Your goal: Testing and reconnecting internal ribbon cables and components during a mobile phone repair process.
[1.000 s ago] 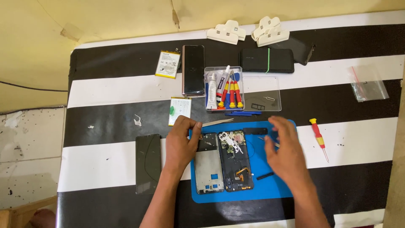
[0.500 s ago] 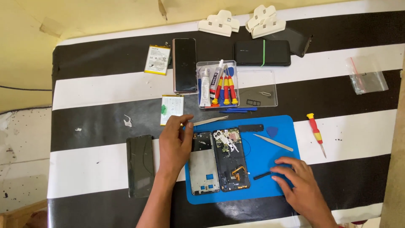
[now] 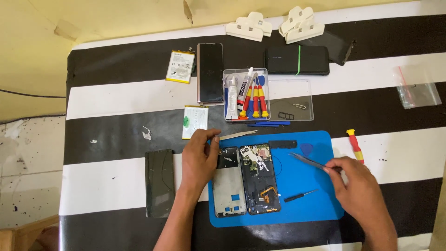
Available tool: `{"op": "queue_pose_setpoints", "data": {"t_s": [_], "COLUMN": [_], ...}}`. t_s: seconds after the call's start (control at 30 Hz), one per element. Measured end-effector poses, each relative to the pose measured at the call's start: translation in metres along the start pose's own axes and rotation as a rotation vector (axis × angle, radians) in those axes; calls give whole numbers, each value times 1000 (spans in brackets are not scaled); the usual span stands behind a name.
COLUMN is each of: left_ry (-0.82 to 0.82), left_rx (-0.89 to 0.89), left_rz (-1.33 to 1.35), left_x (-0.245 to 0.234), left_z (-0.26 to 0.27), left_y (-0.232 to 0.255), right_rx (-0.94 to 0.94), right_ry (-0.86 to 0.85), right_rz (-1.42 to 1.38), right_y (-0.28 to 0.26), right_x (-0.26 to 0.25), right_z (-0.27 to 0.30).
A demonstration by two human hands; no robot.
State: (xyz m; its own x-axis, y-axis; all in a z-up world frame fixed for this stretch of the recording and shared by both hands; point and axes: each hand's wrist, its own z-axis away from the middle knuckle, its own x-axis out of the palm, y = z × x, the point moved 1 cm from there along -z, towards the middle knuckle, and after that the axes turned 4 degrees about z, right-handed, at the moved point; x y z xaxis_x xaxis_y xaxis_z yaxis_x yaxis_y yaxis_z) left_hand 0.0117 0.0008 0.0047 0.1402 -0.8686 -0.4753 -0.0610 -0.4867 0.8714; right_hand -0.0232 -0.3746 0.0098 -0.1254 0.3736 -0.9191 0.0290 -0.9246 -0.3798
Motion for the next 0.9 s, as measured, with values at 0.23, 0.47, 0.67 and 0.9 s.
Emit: {"op": "queue_pose_setpoints", "data": {"t_s": [0.23,0.47,0.67,0.9], "left_ry": [-77,-67,-61,-50], "left_rx": [2,2,31,22], "left_rz": [-19,-19,-2,9], "left_x": [7,6,12,7], "left_z": [2,1,2,2], "left_y": [5,6,2,8], "right_rx": [-305,-187,-316,-362], "right_ry": [313,275,434,464], "right_rz": [87,-121,-280,-368], "right_y": [-34,-62,-94,-100], "right_x": [-27,-2,40,65], "right_z": [7,-11,7,20]}}
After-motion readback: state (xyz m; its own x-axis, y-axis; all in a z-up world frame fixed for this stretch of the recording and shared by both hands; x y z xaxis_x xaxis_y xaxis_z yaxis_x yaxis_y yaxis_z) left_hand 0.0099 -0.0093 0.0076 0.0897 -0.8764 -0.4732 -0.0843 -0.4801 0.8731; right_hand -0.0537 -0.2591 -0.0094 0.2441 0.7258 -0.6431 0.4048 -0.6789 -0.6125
